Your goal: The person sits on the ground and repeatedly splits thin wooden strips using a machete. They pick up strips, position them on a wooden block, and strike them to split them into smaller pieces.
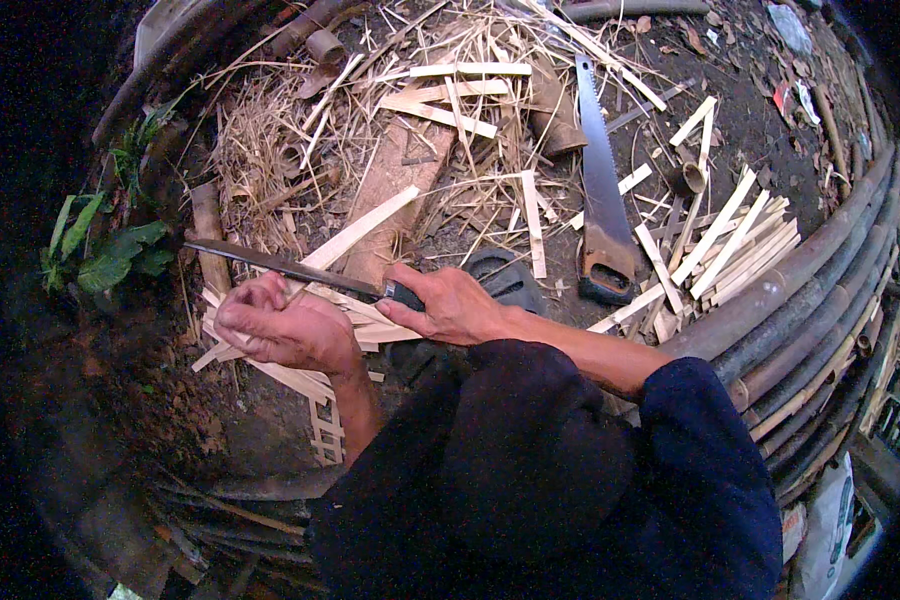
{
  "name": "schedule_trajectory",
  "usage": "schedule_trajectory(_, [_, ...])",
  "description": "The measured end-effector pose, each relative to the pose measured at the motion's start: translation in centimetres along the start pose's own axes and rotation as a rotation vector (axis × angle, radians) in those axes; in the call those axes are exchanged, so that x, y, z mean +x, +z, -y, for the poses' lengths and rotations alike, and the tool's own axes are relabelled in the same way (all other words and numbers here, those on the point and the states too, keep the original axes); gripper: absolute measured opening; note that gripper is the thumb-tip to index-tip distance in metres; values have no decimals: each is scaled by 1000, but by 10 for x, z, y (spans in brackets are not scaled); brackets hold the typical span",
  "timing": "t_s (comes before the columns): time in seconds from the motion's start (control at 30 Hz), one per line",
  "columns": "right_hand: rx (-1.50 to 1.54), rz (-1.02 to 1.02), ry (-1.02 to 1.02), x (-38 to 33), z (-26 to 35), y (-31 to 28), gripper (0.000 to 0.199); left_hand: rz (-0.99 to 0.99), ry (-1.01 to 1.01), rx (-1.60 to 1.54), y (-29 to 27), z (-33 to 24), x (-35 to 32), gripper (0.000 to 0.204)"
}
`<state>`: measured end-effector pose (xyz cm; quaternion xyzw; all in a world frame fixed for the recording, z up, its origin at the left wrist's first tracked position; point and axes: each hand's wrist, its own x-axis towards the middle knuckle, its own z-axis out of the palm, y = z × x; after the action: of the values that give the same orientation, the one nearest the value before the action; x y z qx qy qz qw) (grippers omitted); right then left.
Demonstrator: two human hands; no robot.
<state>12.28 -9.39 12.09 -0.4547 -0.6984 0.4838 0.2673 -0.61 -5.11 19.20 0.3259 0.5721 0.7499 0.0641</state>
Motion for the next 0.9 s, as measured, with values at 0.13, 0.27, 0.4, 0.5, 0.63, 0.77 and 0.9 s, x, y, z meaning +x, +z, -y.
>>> schedule_trajectory(0.13, [-2, -36, 91, -1, -13, 1, 36, 67, 15, -32, -7, 6, -1, 38])
schedule_trajectory(0.27, [-192, -149, 339, -9, -133, -1, 40, 104, 81, -42, 1, 3, -11, 39])
schedule_trajectory(0.4, [-144, -97, 310, -7, -134, 1, 39, -3, -19, 20, 10, 4, 0, 40])
schedule_trajectory(0.5, [-69, -8, 157, -3, -74, -4, 39, -33, -21, -6, 16, 4, 4, 39])
schedule_trajectory(0.63, [-174, -104, 340, -12, -144, -1, 43, -55, -28, -28, 7, 13, 14, 38])
schedule_trajectory(0.77, [-209, 67, 337, -18, -107, 6, 48, -143, -58, 80, -3, 8, 20, 35])
schedule_trajectory(0.9, [-99, -161, 368, -9, -165, -7, 50, 39, -93, -432, 15, 18, 35, 35])
